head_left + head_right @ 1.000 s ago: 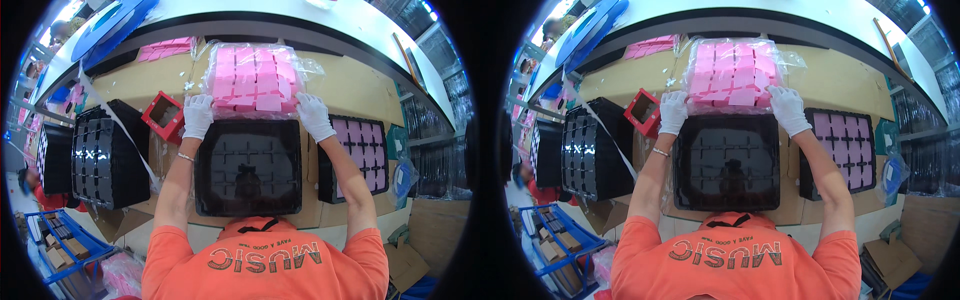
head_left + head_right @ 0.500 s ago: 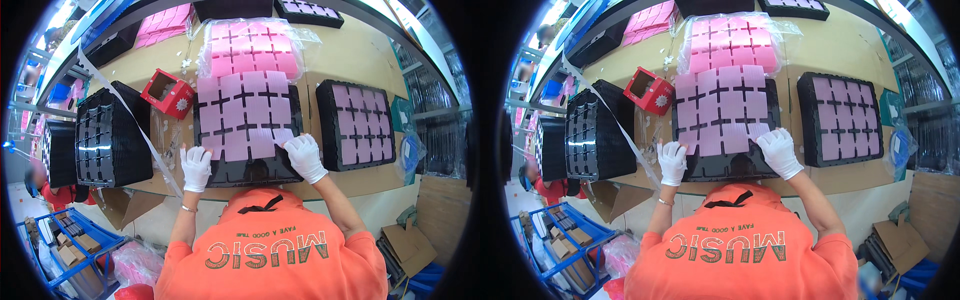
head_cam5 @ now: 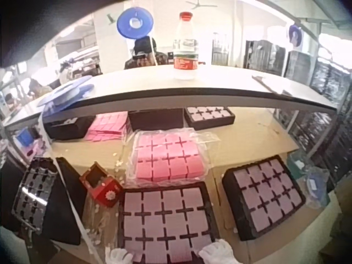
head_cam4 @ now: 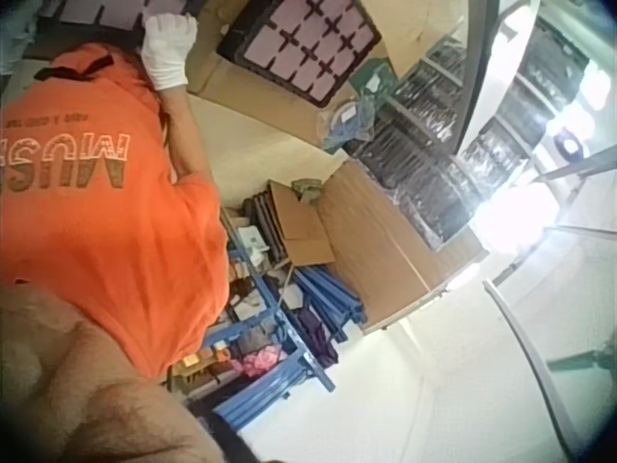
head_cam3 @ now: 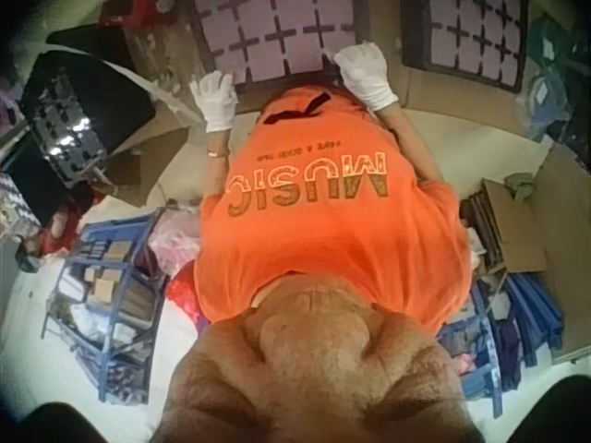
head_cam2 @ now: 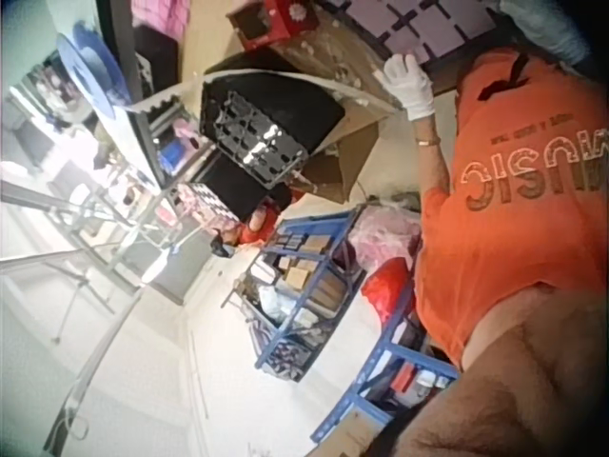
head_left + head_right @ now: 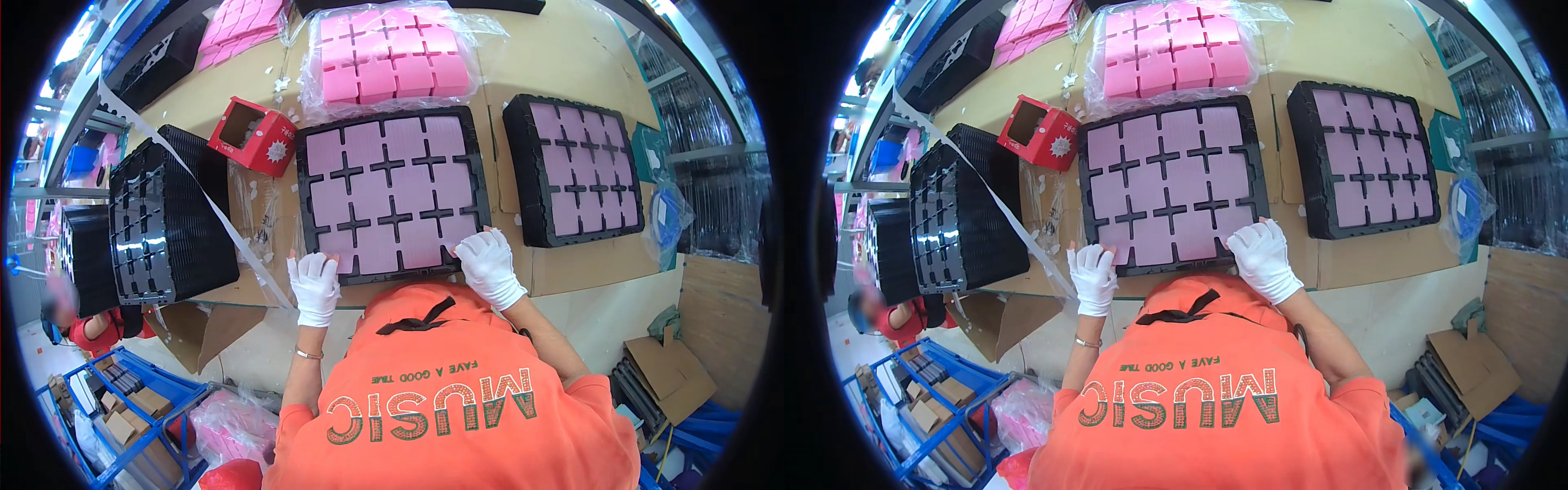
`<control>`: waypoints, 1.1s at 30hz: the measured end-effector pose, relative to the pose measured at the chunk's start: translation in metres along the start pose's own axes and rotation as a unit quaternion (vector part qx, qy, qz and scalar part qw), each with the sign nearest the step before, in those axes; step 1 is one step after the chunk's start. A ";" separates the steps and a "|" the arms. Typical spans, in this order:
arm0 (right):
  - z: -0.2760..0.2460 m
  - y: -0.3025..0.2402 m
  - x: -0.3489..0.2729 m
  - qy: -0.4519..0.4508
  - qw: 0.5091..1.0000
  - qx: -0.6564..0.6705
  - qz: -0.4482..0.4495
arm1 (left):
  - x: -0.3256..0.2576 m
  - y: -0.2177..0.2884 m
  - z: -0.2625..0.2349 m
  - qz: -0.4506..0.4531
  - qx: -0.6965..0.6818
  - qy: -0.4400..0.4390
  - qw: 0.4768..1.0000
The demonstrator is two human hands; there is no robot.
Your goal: The person places pink foam blocks into black plastic trays, then secures them by hand with black plastic divider grids.
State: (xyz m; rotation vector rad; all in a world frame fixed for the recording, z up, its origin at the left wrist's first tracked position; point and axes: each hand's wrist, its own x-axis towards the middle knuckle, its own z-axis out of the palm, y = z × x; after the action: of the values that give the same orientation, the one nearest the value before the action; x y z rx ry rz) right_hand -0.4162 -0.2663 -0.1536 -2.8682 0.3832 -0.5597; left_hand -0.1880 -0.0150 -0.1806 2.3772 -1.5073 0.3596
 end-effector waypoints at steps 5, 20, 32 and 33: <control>0.001 0.000 -0.003 -0.014 1.000 -0.006 0.004 | -0.006 0.002 0.000 0.002 -0.007 -0.015 1.000; 0.001 0.010 0.009 -0.050 0.994 -0.013 -0.093 | 0.011 0.008 -0.017 0.069 -0.055 -0.143 0.986; 0.017 0.023 0.013 -0.074 0.991 0.006 -0.116 | 0.023 0.003 -0.012 0.093 -0.046 -0.153 0.983; 0.017 0.026 0.015 -0.049 0.993 -0.007 -0.108 | 0.021 0.000 -0.013 0.092 -0.045 -0.154 0.983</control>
State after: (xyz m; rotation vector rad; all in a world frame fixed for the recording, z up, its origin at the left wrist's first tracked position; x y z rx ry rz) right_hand -0.4016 -0.2925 -0.1700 -2.9560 0.0613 -0.4500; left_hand -0.1801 -0.0277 -0.1605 2.3094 -1.8427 -0.0425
